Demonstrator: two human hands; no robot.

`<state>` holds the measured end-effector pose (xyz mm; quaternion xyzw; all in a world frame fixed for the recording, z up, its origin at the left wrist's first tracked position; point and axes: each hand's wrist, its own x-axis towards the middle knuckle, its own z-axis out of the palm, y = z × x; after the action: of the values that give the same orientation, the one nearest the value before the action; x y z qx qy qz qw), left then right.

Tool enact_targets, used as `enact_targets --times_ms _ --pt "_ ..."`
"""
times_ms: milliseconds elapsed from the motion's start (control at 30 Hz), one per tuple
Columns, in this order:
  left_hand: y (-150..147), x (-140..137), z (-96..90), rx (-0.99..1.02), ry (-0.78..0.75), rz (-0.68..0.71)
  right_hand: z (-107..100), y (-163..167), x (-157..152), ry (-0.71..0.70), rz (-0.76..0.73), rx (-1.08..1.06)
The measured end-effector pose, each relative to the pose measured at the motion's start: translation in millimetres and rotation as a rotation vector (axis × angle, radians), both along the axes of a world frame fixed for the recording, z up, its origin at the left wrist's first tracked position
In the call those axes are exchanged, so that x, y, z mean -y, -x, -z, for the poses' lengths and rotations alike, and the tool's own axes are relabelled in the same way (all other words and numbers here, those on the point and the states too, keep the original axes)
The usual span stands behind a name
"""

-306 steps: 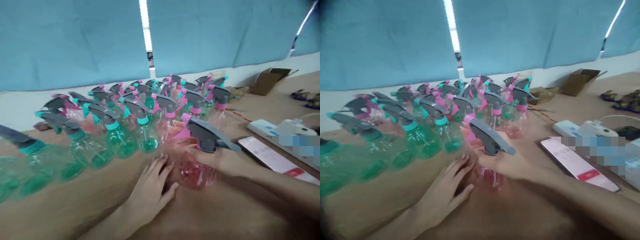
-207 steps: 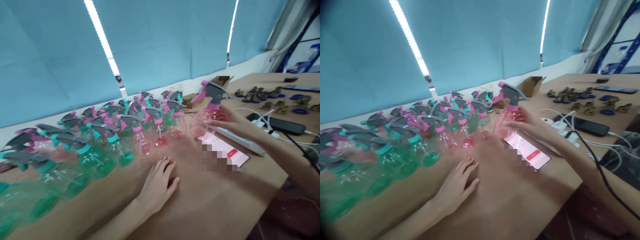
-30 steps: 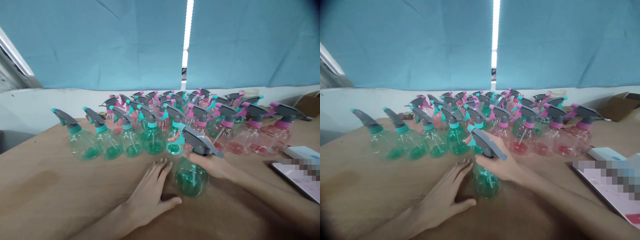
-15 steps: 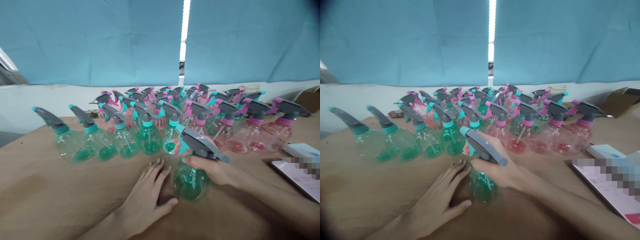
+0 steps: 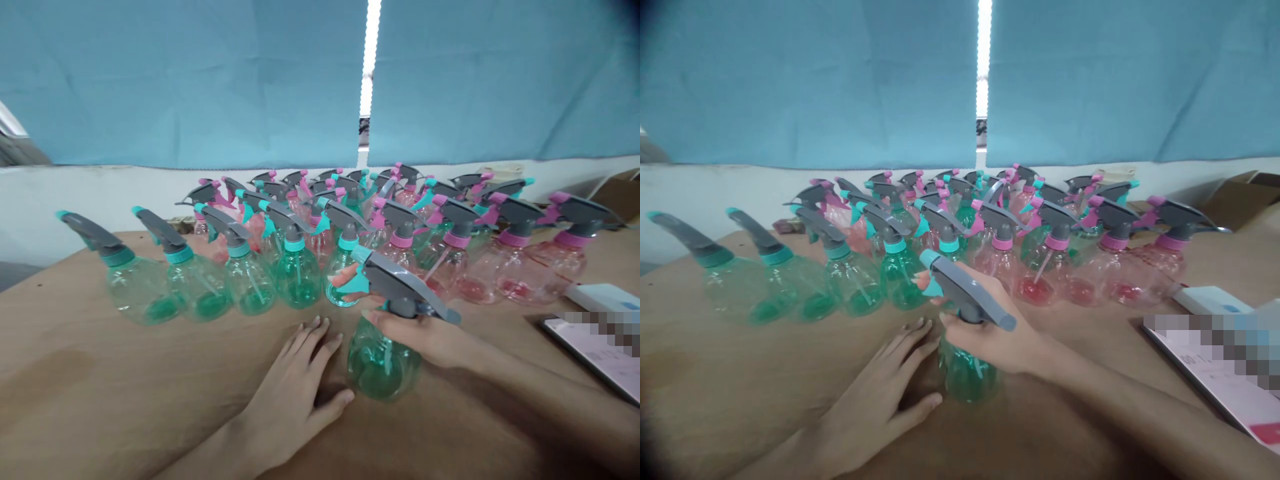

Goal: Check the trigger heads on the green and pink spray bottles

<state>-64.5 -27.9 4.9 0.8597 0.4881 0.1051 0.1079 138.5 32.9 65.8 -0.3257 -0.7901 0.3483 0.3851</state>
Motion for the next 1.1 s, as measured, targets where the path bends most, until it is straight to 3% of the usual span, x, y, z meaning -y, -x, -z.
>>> enact_targets --times_ms 700,1100 --pt "-0.7 -0.9 1.4 0.009 -0.043 0.009 0.3 -0.8 -1.4 0.080 -0.133 -0.146" --pt "-0.4 -0.7 1.0 -0.005 -0.046 0.009 1.6 0.4 -1.6 0.094 -0.108 -0.168"
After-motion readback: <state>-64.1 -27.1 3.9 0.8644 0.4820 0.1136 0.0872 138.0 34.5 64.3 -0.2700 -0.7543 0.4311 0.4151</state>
